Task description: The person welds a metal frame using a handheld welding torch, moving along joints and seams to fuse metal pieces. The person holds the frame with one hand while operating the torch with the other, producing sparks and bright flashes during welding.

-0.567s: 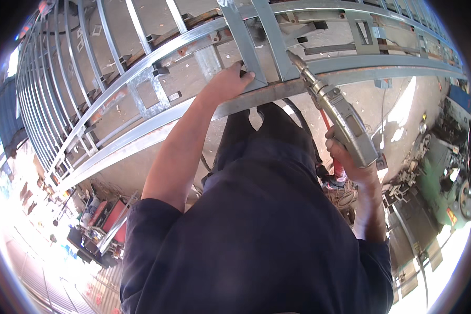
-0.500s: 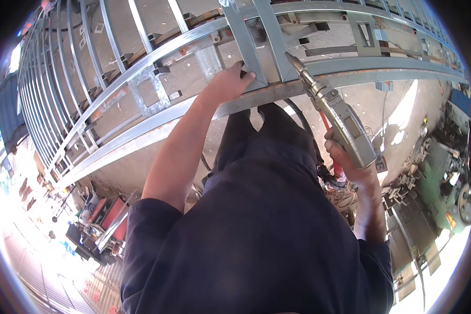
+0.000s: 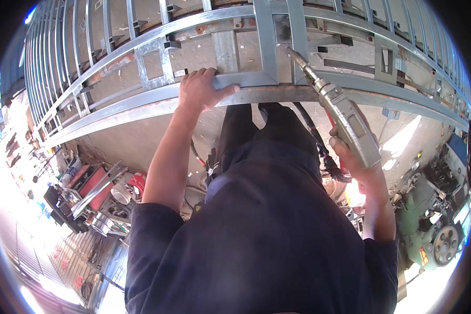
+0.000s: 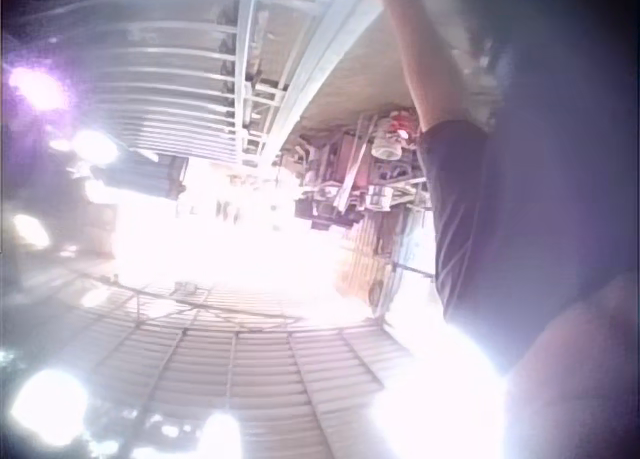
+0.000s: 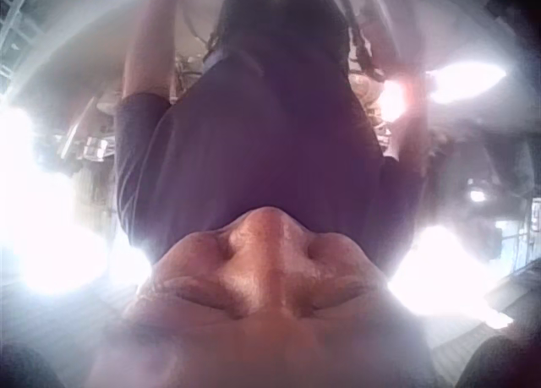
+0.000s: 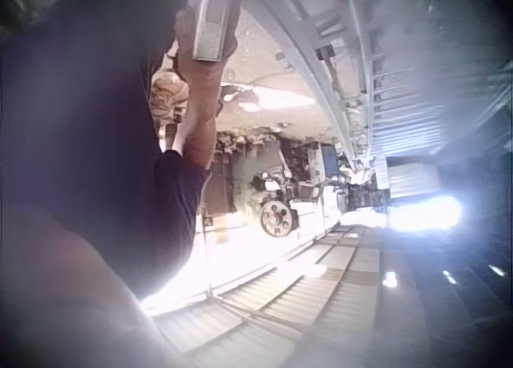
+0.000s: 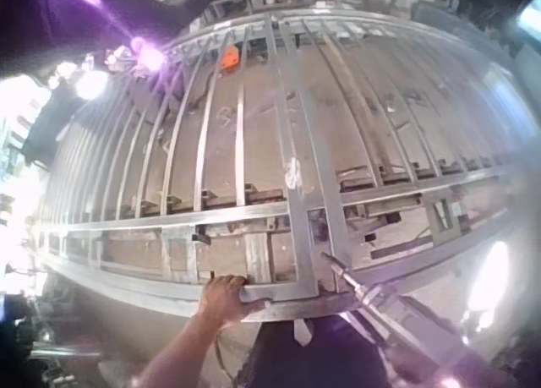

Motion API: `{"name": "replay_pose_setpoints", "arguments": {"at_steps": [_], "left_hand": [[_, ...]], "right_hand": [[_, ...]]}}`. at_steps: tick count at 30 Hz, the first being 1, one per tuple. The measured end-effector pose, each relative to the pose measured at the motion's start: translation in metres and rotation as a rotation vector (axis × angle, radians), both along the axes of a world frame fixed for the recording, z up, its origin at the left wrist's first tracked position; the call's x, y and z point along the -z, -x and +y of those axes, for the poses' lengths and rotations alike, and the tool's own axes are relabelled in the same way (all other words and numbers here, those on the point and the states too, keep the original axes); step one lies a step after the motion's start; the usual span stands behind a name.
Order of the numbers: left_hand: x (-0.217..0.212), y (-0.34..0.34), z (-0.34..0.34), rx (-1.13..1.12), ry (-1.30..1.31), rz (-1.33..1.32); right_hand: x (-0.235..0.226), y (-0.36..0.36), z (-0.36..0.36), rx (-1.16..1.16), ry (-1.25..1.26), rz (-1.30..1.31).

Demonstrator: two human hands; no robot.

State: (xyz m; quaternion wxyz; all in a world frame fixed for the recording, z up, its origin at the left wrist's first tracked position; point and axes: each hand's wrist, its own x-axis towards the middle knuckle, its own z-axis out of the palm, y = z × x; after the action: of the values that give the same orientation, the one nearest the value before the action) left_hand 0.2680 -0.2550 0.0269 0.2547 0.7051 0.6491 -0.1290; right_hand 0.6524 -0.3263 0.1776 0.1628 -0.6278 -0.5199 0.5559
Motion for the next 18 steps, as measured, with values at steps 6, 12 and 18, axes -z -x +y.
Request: {"name": "replay_pose_setpoints", "arguments": {"at_steps": [6,12,18], "left_hand": [[0.003,0.005,-0.001,-0.018,-0.013,-0.079],[0.006,0.007,-0.006,-0.105,-0.126,-0.18],[0.018,0.014,-0.012,-0.115,-0.271,-0.306]], "right_hand": [[-0.026,-0.004,0.029,-0.305,-0.161,-0.237],[-0.088,0.032,0.064,-0.086,0.215,-0.401],[-0.131,0.079,0.108,-0.303,0.178,-0.671]]}}
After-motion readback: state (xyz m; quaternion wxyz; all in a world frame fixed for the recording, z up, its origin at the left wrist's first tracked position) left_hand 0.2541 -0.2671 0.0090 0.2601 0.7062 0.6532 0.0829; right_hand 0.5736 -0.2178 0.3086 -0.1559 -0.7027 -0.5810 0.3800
